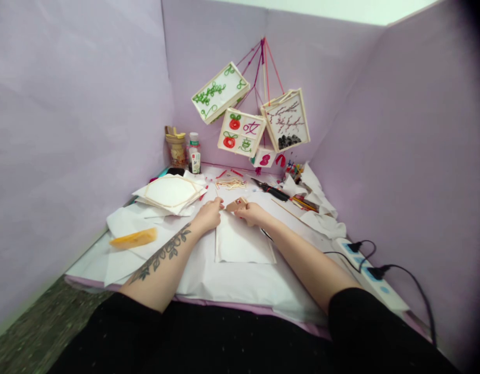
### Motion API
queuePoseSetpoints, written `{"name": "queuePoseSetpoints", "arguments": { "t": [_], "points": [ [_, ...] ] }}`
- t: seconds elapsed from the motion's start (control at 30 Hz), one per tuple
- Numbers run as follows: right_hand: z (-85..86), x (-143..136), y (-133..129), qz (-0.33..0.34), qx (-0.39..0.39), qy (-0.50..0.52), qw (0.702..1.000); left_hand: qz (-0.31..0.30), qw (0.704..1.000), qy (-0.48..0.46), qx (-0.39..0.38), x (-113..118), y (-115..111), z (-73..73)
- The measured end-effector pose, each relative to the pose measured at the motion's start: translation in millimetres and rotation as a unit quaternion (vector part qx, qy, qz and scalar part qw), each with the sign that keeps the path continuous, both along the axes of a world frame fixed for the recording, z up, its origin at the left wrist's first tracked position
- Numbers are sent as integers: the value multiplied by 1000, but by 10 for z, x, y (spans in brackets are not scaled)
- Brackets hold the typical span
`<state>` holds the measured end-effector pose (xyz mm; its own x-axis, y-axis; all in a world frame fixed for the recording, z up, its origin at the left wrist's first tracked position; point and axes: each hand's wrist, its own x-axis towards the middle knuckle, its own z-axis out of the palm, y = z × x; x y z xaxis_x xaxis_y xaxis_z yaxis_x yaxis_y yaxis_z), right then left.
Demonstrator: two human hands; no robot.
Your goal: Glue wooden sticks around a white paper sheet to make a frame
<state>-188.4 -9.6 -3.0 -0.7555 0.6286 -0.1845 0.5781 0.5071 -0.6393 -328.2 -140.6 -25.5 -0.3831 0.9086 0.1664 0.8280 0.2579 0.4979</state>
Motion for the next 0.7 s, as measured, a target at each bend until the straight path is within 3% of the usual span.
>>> {"name": "queuePoseSetpoints", "arguments": {
  "t": [0.37, 0.7],
  "points": [
    [-47, 92, 110, -18, 4, -9, 1000, 5, 1000, -3, -19, 59, -37, 95],
    [-32, 207, 184, -48, -5, -8, 999, 3, 1000, 9, -11, 37, -27, 47]
  ]
}}
